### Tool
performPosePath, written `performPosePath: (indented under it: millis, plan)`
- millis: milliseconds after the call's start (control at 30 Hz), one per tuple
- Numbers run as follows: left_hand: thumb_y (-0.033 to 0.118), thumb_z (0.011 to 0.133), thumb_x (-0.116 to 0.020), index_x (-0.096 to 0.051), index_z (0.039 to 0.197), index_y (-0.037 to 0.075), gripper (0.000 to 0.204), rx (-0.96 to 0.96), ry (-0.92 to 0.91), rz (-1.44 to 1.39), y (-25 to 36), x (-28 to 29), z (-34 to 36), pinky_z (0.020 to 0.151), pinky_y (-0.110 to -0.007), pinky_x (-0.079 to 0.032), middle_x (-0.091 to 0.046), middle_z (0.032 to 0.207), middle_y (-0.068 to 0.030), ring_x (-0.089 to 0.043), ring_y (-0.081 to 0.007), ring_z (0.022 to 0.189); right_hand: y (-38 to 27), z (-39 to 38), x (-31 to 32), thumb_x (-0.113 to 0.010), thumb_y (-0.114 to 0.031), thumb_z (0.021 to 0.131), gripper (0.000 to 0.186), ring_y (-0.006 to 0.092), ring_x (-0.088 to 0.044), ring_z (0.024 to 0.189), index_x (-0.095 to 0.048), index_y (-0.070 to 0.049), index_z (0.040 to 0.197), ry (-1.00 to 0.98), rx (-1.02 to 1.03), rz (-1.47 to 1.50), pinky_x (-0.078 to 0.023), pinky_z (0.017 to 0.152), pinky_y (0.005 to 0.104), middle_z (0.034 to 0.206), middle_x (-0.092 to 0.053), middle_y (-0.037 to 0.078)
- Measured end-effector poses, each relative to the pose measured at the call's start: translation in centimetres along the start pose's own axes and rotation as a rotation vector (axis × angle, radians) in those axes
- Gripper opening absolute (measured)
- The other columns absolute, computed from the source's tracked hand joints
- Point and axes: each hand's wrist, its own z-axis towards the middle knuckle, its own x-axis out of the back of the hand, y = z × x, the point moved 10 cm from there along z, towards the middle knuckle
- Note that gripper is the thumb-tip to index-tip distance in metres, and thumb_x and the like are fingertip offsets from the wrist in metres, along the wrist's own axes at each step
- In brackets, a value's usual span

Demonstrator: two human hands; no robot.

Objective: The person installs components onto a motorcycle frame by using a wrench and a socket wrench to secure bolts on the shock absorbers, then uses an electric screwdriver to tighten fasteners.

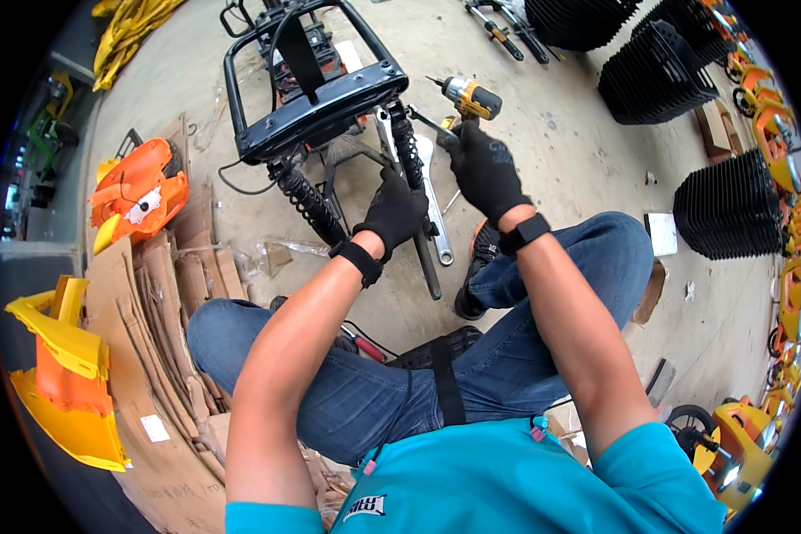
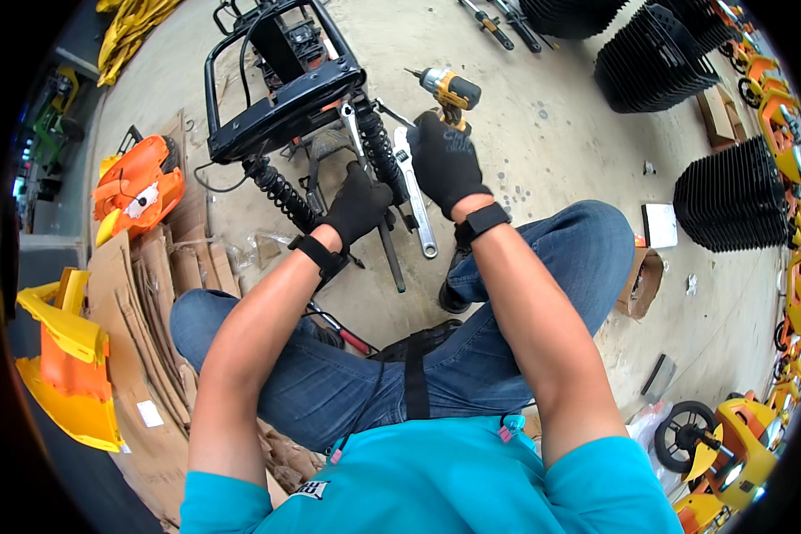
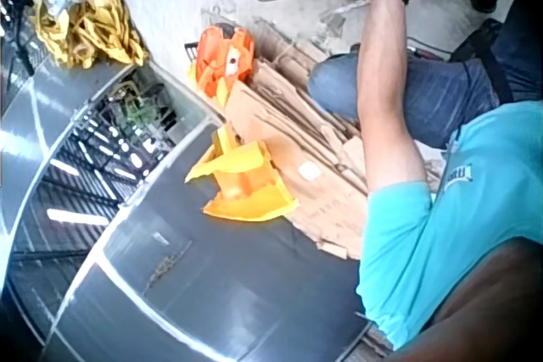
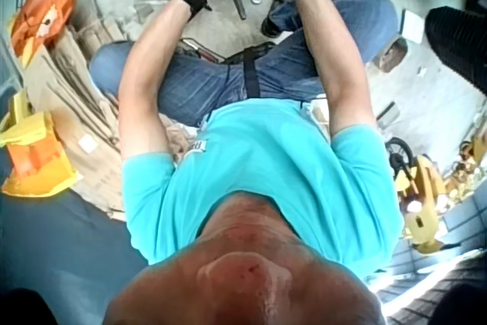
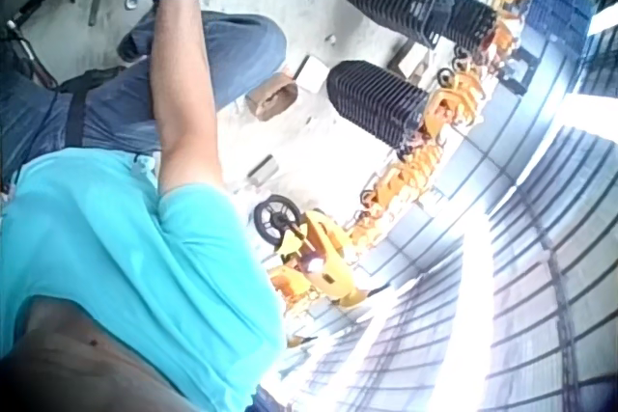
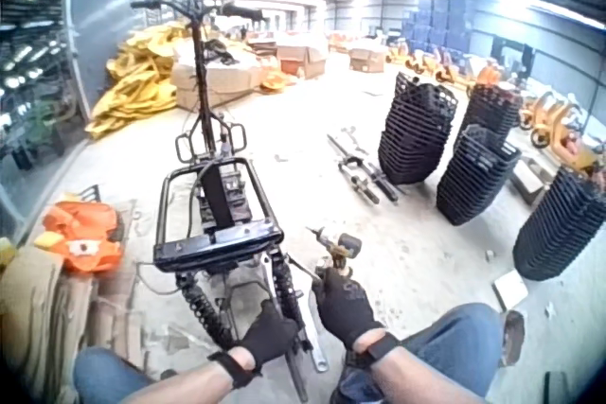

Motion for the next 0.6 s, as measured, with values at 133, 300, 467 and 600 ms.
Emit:
performPosePath:
  millis: [133,300,467,600]
  plan:
    - [0.019,0.079,-0.055,-0.035,0.104,-0.012,0.045,-0.014,-0.008,0.025,-0.4,-0.8,0.1,0.072,-0.047,-0.049,-0.06,0.087,-0.0337,-0.062,-0.0444,0.079,4.0,-2.2,-2.6,-0.051,-0.008,0.09,0.014,0.022,-0.062,0.064,-0.052,-0.006,0.103,0.085,-0.092,0.193,-0.047,0.058,0.0344,0.075,-0.063,0.012]
    - [0.021,0.079,-0.054,-0.034,0.102,-0.013,0.045,-0.009,-0.061,-0.026,-1.0,-1.7,0.4,0.074,-0.046,-0.049,-0.058,0.088,-0.0358,-0.062,-0.0449,0.083,4.1,-4.6,-4.1,-0.052,-0.012,0.092,0.018,0.0334,-0.063,0.077,-0.052,-0.006,0.108,0.082,-0.165,0.271,-0.048,0.067,0.0404,0.085,-0.064,0.018]
    - [0.02,0.078,-0.055,-0.034,0.102,-0.014,0.046,-0.059,-0.039,-0.042,-2.1,-1.7,1.2,0.071,-0.046,-0.049,-0.058,0.087,-0.0351,-0.062,-0.0452,0.079,3.8,-4.9,-5.4,-0.051,-0.017,0.092,0.022,0.041,-0.059,0.088,-0.051,-0.007,0.112,0.009,-0.13,0.263,-0.047,0.073,0.0449,0.095,-0.062,0.022]
    - [0.019,0.078,-0.057,-0.034,0.101,-0.013,0.046,-0.056,-0.061,-0.09,-2.3,-1.6,1.4,0.069,-0.045,-0.05,-0.058,0.085,-0.0323,-0.063,-0.0418,0.077,3.8,-5.0,-7.2,-0.053,-0.022,0.09,0.024,0.0398,-0.06,0.088,-0.05,-0.008,0.11,-0.087,-0.162,0.263,-0.046,0.073,0.0466,0.092,-0.062,0.021]
